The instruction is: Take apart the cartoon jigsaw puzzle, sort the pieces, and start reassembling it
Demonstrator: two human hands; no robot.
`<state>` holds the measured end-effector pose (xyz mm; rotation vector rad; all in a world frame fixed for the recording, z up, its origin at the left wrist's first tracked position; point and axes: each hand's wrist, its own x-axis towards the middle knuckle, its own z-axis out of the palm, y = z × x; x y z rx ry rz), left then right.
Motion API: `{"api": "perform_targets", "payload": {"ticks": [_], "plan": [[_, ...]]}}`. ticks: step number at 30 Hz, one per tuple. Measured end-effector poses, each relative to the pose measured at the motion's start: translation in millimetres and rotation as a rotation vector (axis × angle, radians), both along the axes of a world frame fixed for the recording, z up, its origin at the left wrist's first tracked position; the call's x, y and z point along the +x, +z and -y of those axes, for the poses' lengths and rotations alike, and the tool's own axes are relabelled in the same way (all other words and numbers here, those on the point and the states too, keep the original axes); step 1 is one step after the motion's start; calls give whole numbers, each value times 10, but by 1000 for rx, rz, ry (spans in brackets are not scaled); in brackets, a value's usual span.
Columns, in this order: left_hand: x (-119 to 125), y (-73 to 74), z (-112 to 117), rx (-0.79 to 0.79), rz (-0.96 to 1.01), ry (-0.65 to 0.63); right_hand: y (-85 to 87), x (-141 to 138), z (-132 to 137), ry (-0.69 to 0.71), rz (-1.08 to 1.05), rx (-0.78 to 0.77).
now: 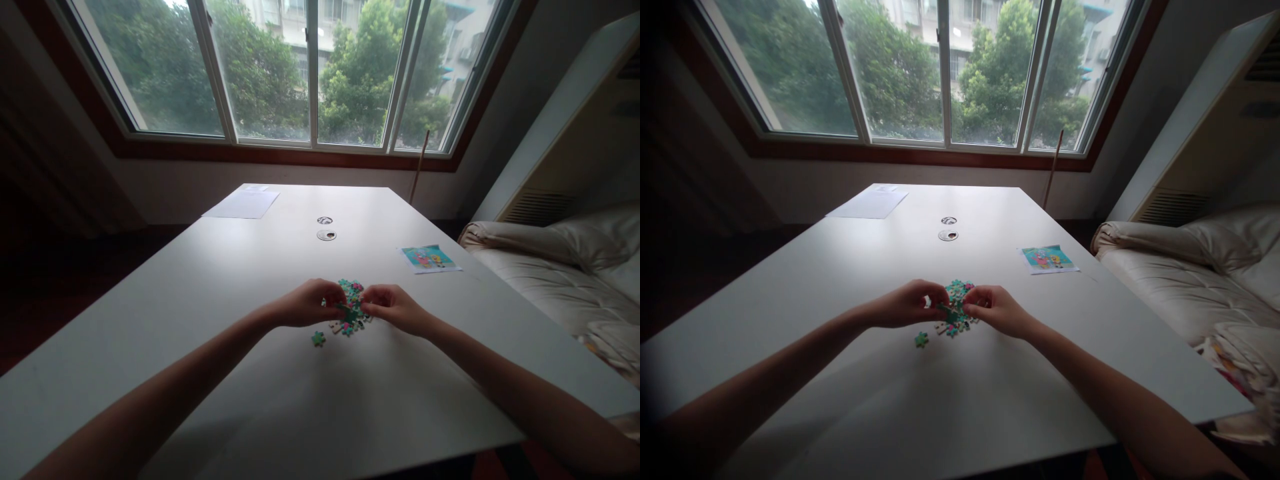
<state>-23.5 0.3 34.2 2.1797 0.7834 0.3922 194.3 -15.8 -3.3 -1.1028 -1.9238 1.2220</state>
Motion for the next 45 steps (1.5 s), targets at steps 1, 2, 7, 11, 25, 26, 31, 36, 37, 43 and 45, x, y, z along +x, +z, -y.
{"api": "perform_targets", "payload": {"ticks": [1,2,7,11,25,26,31,36,37,43,45], "plan": [[0,-8,-6,-31,15,8,4,10,-7,-28,27,34],[1,-22,-15,-73,40,22,9,19,-12,-60,60,77],[19,-158,-66,-326,176,136,49,21,3,-184,137,220],[51,-224,-60,-426,213,208,56,-32,48,-99,63,105],[115,-144,-3,-551,406,206,42,-113,44,-133,-426,-457],[118,-141,-1,-541,410,204,47,-120,47,-137,-452,-483],[138,-119,18,-584,468,224,56,-111,54,-128,-442,-418],[136,-112,36,-799,497,270,80,-85,111,-161,-218,56],[135,-113,36,-816,510,268,84,-87,129,-183,-187,106],[140,-146,12,-773,546,239,80,-106,182,-267,-101,237],[145,-170,1,-687,552,224,75,-113,162,-262,-174,174]]}}
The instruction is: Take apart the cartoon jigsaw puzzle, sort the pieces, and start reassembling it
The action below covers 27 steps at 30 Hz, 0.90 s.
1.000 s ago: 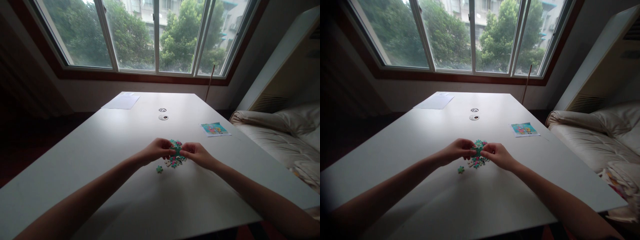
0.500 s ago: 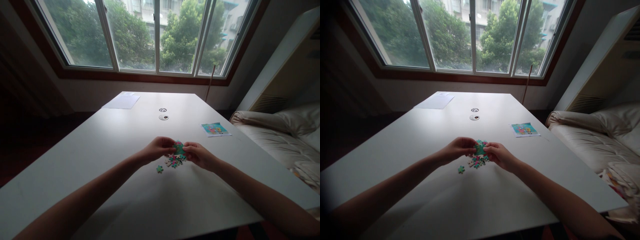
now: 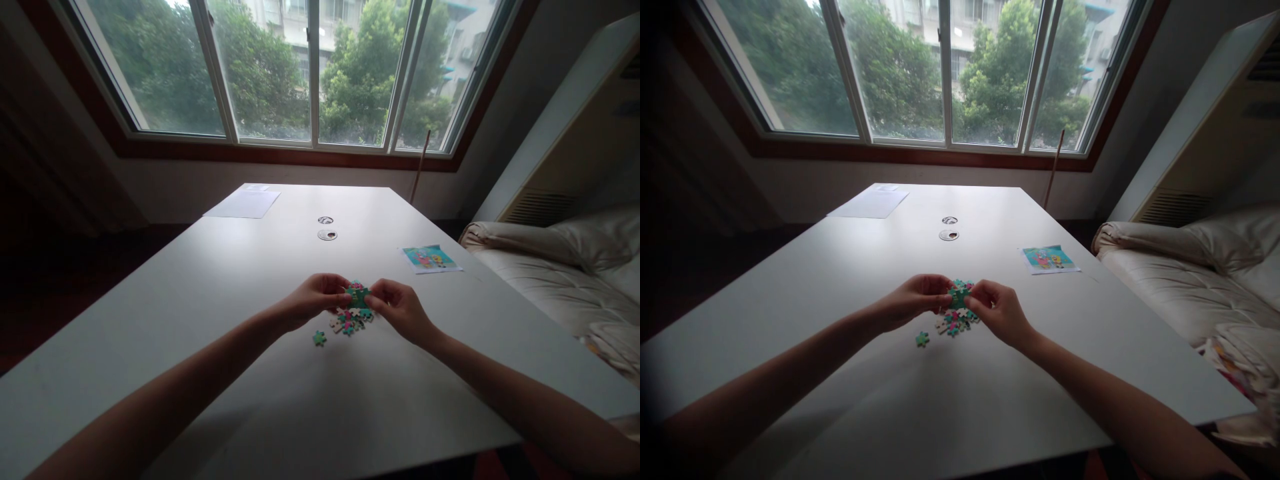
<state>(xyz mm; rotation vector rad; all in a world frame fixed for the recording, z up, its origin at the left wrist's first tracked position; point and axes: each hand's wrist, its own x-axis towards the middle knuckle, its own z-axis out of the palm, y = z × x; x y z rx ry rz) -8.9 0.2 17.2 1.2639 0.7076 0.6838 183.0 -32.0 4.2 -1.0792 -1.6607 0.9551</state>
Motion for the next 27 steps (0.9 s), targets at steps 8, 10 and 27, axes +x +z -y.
{"api": "perform_targets", "payload": {"ticks": [8,10,27], "plan": [[13,-73,19,97,82,15,-6,-34,-97,226,-620,-770],[19,-87,36,12,144,11,-14,-31,-95,278,-703,-876],[27,-60,36,2,149,8,-45,-18,-106,258,-602,-625]]}}
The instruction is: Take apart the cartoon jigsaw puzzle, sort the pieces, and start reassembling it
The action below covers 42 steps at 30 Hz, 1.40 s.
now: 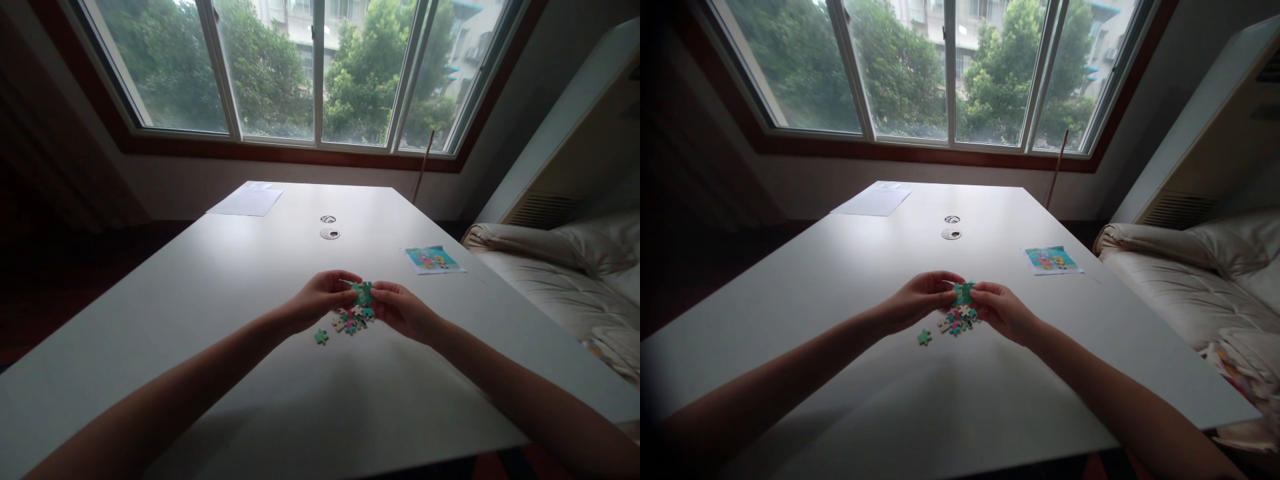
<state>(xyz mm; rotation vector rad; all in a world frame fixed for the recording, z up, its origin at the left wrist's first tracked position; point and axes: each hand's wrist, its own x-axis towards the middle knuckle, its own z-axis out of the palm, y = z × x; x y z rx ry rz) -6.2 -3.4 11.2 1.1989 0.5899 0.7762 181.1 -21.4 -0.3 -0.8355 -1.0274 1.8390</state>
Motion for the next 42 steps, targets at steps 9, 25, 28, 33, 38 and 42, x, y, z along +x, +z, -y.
{"api": "perform_targets", "payload": {"ticks": [9,25,28,33,38,42], "plan": [[28,20,21,188,-63,82,38,2,1,70,-84,-120],[45,-12,31,248,-126,93,68,10,55,-136,667,616],[43,12,40,203,-115,64,54,13,45,-136,635,574],[34,62,54,129,-139,47,48,15,47,-174,619,575],[32,64,51,145,-232,107,26,-2,47,-129,467,511],[29,61,41,123,-246,118,2,-5,23,-71,350,430]]}}
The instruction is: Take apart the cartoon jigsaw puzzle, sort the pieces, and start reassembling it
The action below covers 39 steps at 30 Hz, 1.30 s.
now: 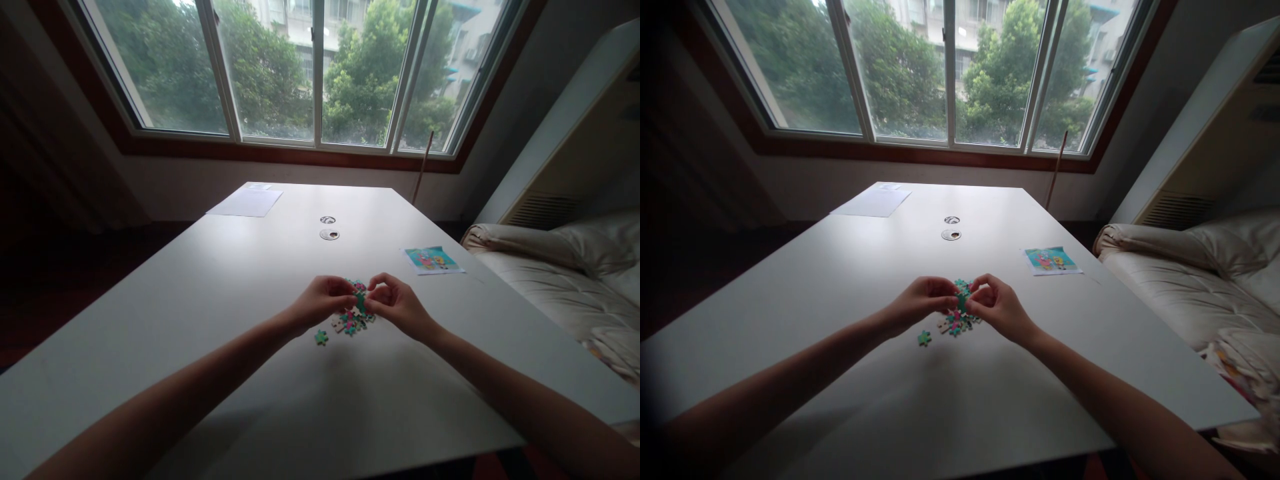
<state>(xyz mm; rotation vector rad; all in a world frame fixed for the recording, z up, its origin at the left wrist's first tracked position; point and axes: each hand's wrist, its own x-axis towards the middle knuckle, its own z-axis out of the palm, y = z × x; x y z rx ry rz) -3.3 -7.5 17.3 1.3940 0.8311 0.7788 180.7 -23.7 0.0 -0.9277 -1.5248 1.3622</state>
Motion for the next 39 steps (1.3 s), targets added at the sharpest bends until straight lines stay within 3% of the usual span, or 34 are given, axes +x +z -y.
{"api": "perform_targets", "payload": {"ticks": [6,10,14,20,26,29,32,36,39], "plan": [[-33,-31,-11,-245,115,-92,34,16,5,78,-51,-123],[-57,-34,-15,-358,158,-176,24,35,9,138,-137,-298],[-64,-22,-15,-304,147,-190,15,33,-1,162,-206,-408],[-44,-48,-23,-248,171,-72,44,6,5,160,-247,-389],[-41,-22,-26,-98,63,-81,32,11,1,124,-223,-410],[-40,8,-20,2,-5,-83,9,17,-19,137,-180,-368],[-39,20,-16,69,-48,-81,-12,16,-26,113,-98,-220],[-40,5,-17,79,-69,-81,-22,4,-4,44,9,-14],[-41,-14,-21,113,-66,-82,-20,1,8,2,45,57]]}}
